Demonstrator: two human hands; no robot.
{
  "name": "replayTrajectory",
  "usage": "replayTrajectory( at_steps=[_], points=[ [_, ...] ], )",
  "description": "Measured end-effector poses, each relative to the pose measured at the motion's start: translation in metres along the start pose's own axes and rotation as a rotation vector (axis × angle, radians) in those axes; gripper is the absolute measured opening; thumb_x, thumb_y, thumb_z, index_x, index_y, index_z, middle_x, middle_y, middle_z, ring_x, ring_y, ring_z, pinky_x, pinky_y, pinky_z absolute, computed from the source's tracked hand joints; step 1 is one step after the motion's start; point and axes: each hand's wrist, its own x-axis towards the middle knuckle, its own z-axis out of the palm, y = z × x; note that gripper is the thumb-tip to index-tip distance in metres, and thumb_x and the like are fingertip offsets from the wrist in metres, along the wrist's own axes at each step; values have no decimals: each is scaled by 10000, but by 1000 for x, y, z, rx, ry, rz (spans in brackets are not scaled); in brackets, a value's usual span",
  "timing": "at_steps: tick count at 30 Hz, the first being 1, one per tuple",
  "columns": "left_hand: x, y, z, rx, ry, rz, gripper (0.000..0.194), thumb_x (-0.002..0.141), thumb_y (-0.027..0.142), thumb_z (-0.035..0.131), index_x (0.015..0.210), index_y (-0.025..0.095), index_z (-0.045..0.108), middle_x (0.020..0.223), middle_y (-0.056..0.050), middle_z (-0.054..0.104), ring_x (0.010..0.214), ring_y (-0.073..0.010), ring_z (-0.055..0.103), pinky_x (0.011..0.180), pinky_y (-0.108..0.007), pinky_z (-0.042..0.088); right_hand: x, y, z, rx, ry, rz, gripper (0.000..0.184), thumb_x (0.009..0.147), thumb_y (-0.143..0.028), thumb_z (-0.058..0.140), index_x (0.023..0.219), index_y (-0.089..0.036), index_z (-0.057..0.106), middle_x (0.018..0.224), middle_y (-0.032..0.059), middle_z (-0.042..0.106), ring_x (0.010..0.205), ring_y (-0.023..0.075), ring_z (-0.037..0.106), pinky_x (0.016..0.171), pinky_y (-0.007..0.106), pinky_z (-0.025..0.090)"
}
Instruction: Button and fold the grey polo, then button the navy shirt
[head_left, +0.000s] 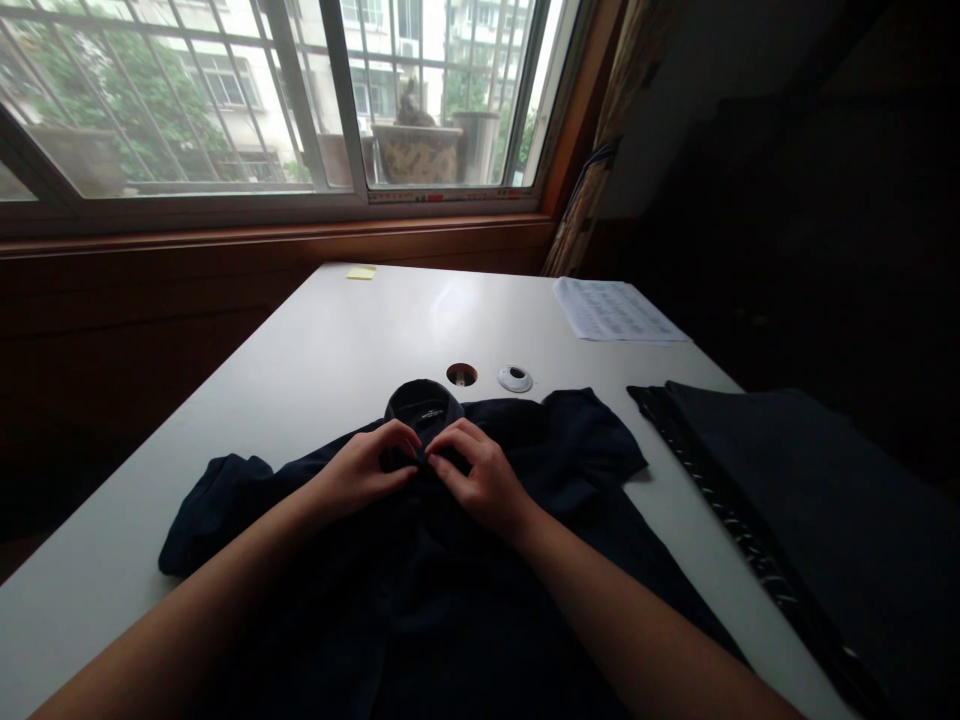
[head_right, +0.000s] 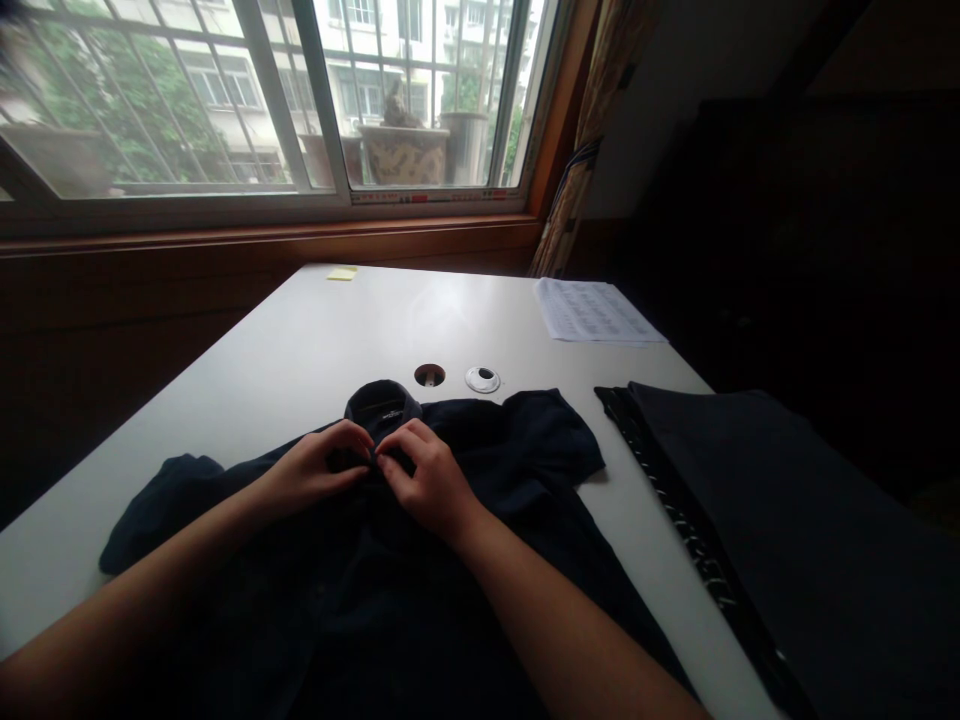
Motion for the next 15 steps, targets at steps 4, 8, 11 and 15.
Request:
replayTrajectory(
  at_steps=[4,8,11,15],
  points=[
    [0,-2,0,-7,-1,7,205,868,275,667,1053,205,613,1006,-26,695,907,-175,666,806,-285,513,1,-1,0,-6,-2,-1,131,890,-126,612,947,-228,672,948,32,605,904,181,618,844,329,507],
    [-1,-1,-1,-20,-11,8,204,873,278,661,1058,202,623,1000,-28,702,893,-176,666,796,-283,517,1,0,0,-8,3,-5,138,891,-122,607,946,-232,670,942,31,605,906,182,618,847,331,508],
    [-1,2,-3,-26,-12,9,201,873,285,662,1053,198,636,996,-28,704,886,-176,665,799,-284,517,0,0,0,-12,4,-2,138,896,-125,606,953,-231,673,949,32,606,916,184,618,856,335,505],
    [0,5,-3,-55,-14,-19,200,872,308,667,1033,190,647,980,-32,712,874,-181,670,788,-286,520,-1,0,0,-5,-2,-2,142,893,-116,608,956,-226,673,957,32,604,921,181,617,864,332,505]
  ],
)
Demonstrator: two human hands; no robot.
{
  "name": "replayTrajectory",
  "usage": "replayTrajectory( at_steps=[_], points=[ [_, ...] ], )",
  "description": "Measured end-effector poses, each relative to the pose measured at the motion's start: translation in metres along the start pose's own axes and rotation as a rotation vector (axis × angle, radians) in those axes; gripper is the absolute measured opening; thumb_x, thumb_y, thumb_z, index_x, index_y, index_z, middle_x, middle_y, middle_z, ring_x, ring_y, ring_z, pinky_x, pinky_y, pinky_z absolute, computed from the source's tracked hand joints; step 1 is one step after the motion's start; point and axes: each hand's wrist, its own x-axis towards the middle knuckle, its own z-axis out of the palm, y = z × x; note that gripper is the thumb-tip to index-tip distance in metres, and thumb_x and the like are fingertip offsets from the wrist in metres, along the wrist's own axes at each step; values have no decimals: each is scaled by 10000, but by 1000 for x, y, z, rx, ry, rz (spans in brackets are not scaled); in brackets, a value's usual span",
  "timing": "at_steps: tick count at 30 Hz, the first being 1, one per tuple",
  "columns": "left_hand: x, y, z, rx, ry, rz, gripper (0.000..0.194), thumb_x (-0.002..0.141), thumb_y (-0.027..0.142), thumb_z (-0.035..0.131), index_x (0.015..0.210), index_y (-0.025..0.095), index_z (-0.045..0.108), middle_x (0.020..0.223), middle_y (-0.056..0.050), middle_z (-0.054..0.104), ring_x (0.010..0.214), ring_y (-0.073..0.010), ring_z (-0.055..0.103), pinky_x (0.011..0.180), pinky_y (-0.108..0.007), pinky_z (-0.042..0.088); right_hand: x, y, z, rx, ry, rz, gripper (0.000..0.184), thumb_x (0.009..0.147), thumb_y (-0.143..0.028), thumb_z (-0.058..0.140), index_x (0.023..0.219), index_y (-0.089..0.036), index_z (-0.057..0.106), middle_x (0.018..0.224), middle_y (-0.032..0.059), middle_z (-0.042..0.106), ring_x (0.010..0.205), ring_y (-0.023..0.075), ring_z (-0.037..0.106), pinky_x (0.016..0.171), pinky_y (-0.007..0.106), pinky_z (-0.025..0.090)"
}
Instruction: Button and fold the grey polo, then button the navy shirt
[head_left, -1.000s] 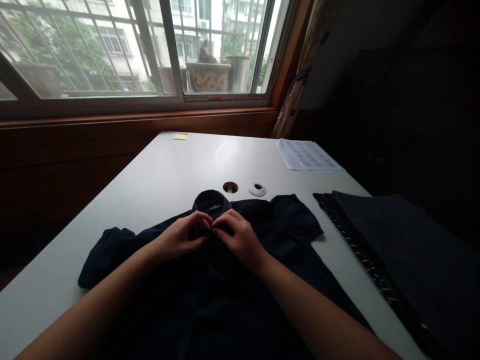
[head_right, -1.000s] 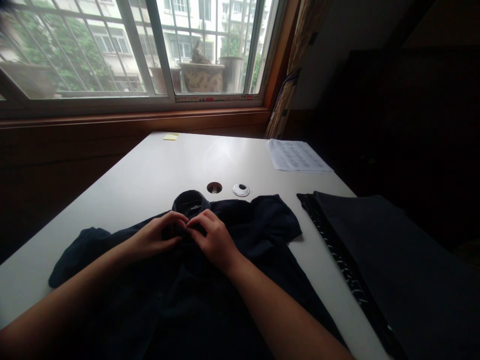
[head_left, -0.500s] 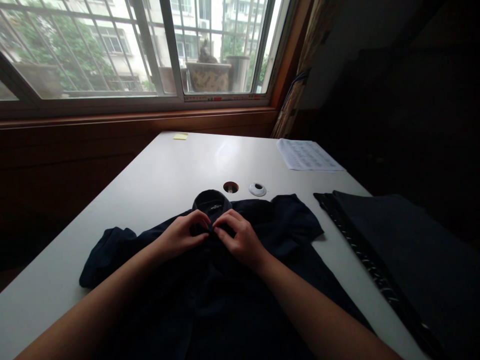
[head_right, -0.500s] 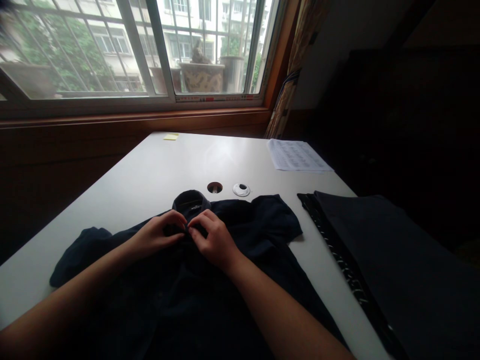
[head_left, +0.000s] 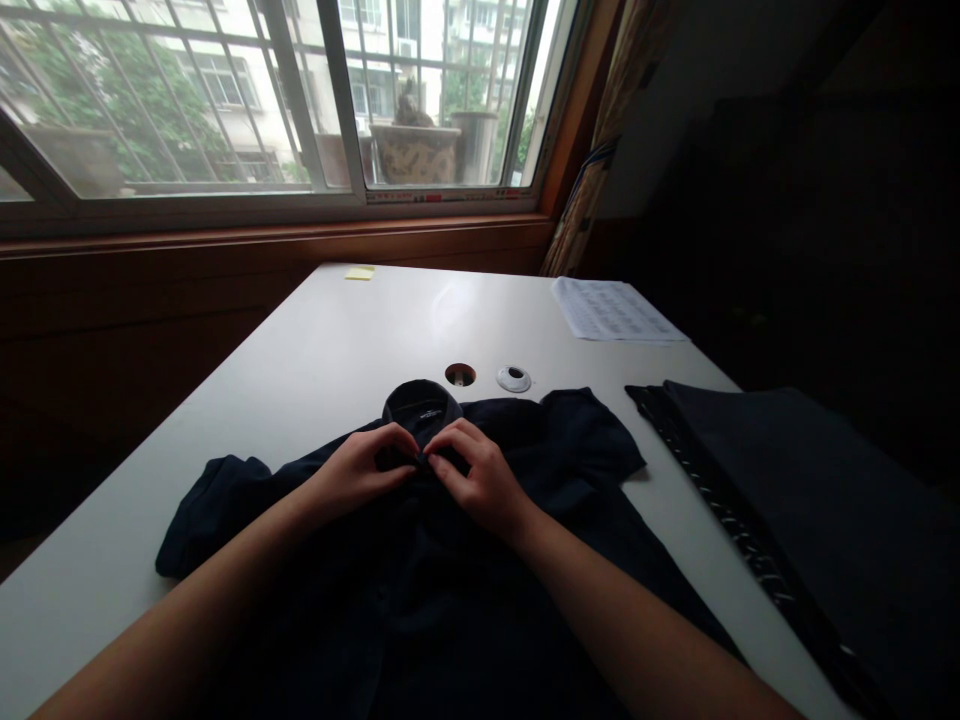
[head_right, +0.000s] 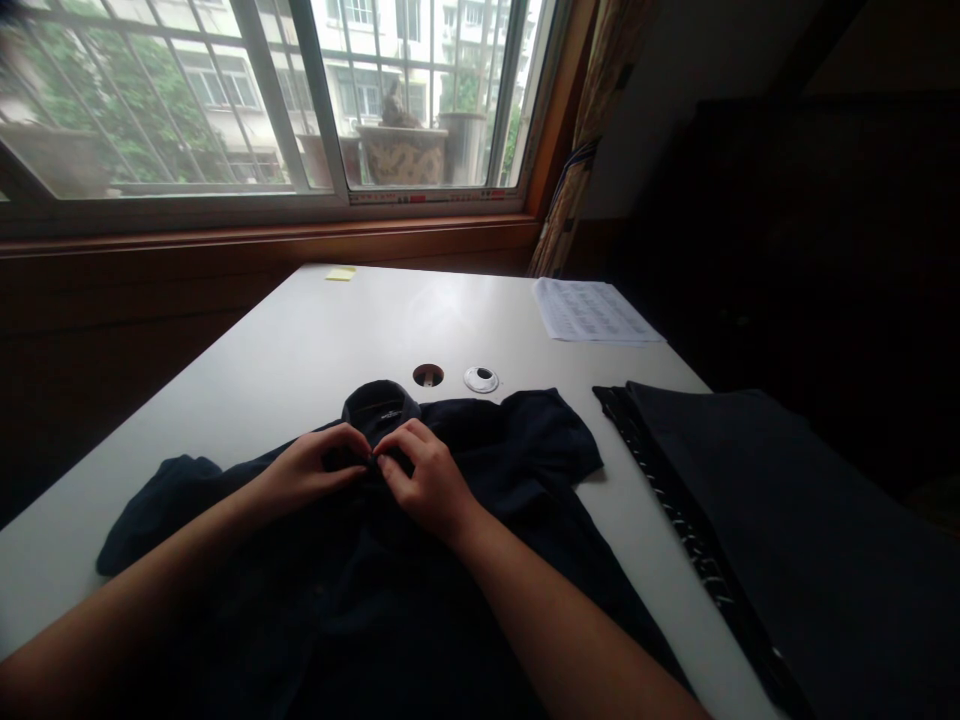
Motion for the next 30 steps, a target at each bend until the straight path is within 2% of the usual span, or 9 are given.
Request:
replayTrajectory(
  at_steps=[10,18,23,30],
  points=[
    [2,-5,-2,-81,31,-55,257,837,371,724,987,179,643,953,-45,705,868,-190,658,771,-290,517,0,3,3,-4,1,2,181,900,-103,598,1000,-240,660,994,37,594,961,185,613,889,339,513],
    [0,-4,-3,-38,31,-72,274,847,408,701,966,173,628,907,-35,682,797,-174,630,714,-277,498,1,6,4,-21,79,13,216,886,-100,619,1045,-242,654,1071,54,569,1029,201,591,949,367,503],
    [0,-1,-4,-18,-23,-44,239,844,331,679,1020,179,621,955,-36,669,809,-167,615,718,-271,495,1,5,3,-10,77,30,233,883,-91,617,1047,-252,657,1069,53,584,1030,209,598,949,384,508],
    [-1,-1,-3,-11,-42,-56,219,843,291,667,1024,175,620,909,-22,659,773,-155,602,694,-261,486,1,7,3,-4,67,34,231,880,-88,624,1038,-251,662,1055,48,588,1024,203,600,946,372,507]
  ],
)
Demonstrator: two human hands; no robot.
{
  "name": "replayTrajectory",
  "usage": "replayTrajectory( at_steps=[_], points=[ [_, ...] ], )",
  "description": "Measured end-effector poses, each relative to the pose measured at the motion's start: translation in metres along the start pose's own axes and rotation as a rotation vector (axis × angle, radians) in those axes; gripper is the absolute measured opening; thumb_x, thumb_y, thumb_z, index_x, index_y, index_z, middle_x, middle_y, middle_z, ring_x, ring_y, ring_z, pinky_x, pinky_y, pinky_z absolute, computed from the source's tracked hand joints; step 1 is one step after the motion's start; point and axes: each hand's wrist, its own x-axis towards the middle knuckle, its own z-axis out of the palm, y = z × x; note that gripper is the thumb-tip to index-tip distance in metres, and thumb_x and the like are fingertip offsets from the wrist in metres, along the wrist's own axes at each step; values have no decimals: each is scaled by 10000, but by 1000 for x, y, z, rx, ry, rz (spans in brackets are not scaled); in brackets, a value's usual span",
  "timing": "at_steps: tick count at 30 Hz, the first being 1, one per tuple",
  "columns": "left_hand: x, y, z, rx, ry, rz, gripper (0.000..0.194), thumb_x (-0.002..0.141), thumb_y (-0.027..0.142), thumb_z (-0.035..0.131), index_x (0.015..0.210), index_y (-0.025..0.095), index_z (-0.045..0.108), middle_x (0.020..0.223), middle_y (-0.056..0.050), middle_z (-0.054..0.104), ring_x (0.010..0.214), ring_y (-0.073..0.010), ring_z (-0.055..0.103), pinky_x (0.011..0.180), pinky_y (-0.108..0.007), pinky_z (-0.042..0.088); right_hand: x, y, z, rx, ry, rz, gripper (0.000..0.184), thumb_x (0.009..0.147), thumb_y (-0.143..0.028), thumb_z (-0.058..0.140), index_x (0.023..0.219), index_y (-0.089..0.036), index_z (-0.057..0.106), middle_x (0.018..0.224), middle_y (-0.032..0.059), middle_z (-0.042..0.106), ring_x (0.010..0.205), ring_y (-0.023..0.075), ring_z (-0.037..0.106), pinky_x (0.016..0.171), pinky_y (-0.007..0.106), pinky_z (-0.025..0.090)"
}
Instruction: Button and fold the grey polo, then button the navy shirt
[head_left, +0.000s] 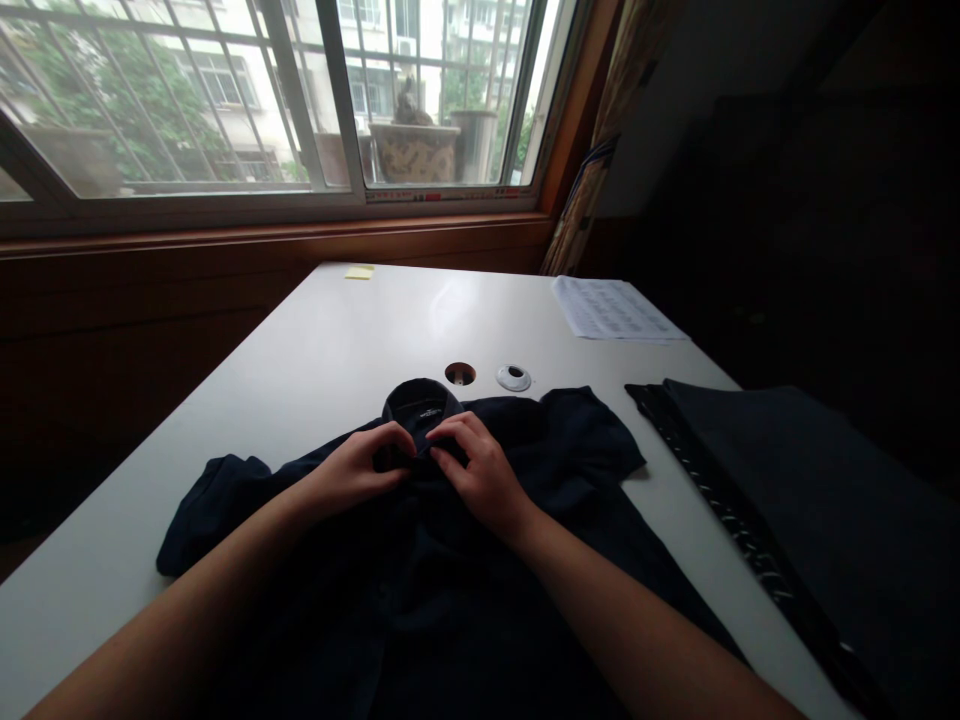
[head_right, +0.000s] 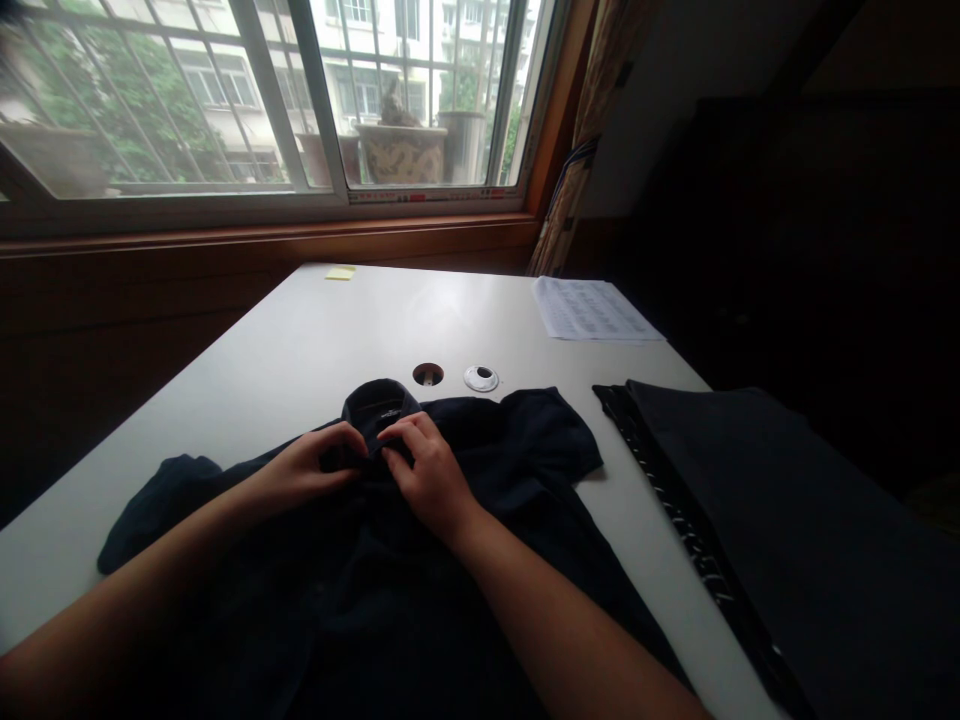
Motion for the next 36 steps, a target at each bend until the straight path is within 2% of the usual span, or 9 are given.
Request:
replayTrajectory(
  at_steps=[20,36],
  points=[
    [1,-8,-1,29,2,7,317,865,452,688,1030,188,633,931,-27,684,776,-160,615,696,-273,494,0,-1,0,2,-4,0,184,887,-105,622,993,-247,671,1026,45,592,993,196,608,919,363,517],
    [1,-5,-1,-1,4,4,304,882,454,675,1026,190,631,976,-41,692,864,-188,641,783,-307,518,1,0,0,1,-2,5,181,886,-114,619,993,-248,677,1020,42,596,985,196,610,920,368,519]
  ],
)
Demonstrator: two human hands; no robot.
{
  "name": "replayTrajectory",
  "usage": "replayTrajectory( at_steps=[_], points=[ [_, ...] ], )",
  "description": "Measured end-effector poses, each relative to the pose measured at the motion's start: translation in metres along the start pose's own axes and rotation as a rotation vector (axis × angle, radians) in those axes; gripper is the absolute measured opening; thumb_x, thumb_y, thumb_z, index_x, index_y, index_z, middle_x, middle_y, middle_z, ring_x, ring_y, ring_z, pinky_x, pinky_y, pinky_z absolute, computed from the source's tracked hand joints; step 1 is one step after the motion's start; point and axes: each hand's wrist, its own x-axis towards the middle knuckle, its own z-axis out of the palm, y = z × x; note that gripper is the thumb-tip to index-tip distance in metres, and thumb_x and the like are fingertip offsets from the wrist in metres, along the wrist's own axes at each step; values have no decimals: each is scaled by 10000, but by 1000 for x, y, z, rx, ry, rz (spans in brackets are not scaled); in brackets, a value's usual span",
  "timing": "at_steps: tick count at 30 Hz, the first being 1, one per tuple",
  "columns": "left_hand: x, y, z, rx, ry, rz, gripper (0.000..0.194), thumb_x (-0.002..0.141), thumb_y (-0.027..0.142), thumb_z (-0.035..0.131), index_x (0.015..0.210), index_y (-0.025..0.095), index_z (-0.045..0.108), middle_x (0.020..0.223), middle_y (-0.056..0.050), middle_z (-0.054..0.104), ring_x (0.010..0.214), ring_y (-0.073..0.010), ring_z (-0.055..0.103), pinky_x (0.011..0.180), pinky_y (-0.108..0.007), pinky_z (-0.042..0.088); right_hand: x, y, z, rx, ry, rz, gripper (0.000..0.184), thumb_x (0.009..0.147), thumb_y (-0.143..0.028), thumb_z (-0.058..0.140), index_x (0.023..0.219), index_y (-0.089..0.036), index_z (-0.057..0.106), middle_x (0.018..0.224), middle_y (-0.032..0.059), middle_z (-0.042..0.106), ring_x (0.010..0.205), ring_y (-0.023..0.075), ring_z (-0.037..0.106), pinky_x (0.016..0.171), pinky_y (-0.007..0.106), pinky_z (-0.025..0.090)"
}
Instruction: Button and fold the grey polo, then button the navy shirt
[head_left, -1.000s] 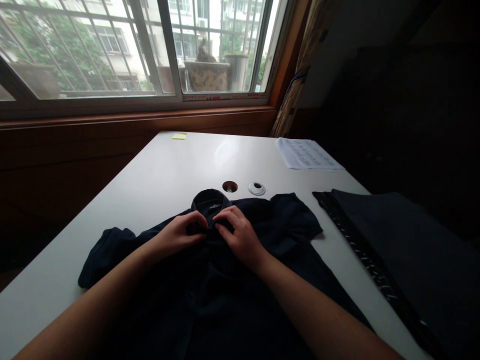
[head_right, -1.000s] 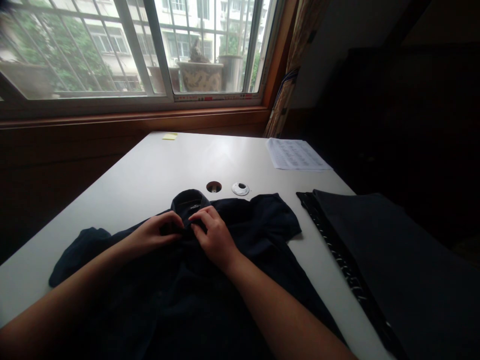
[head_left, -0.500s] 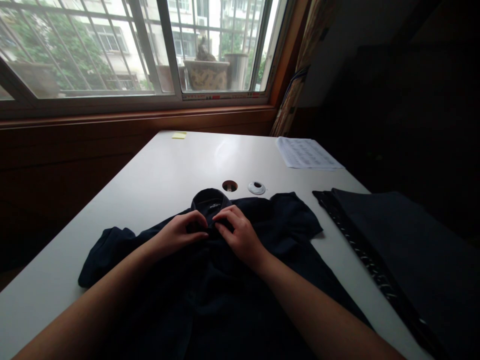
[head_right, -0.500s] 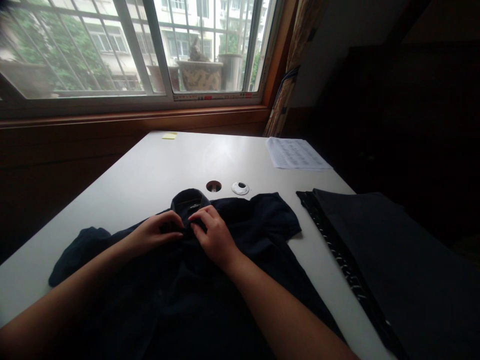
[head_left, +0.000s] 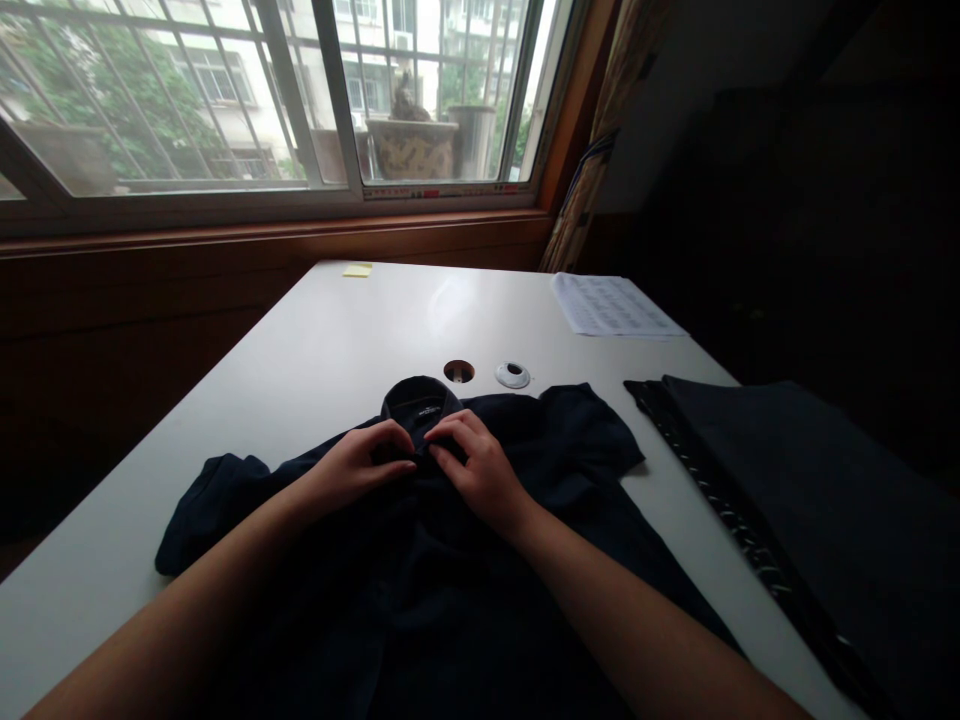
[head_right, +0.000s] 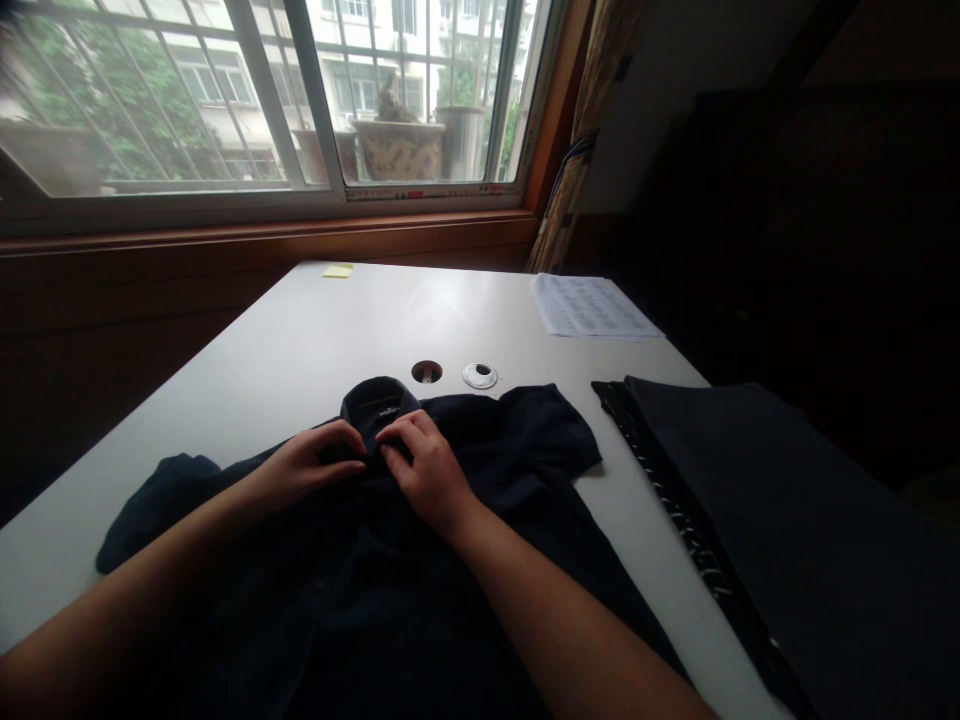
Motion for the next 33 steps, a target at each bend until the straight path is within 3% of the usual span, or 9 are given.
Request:
replayTrajectory(
  at_steps=[12,33],
  points=[
    [0,1,-1,-7,10,-6,303,868,451,694,1011,188,645,946,-30,697,821,-176,641,739,-284,507,0,-1,0,-2,-5,-1,178,896,-119,616,1003,-250,673,1012,42,594,988,194,609,919,363,517],
    [-1,0,-1,-17,9,13,274,881,418,683,1039,197,648,1012,-39,699,922,-197,658,830,-311,520,-1,2,0,-11,-5,-4,184,886,-103,624,1000,-236,681,1012,40,598,985,192,614,923,351,515]
  ],
)
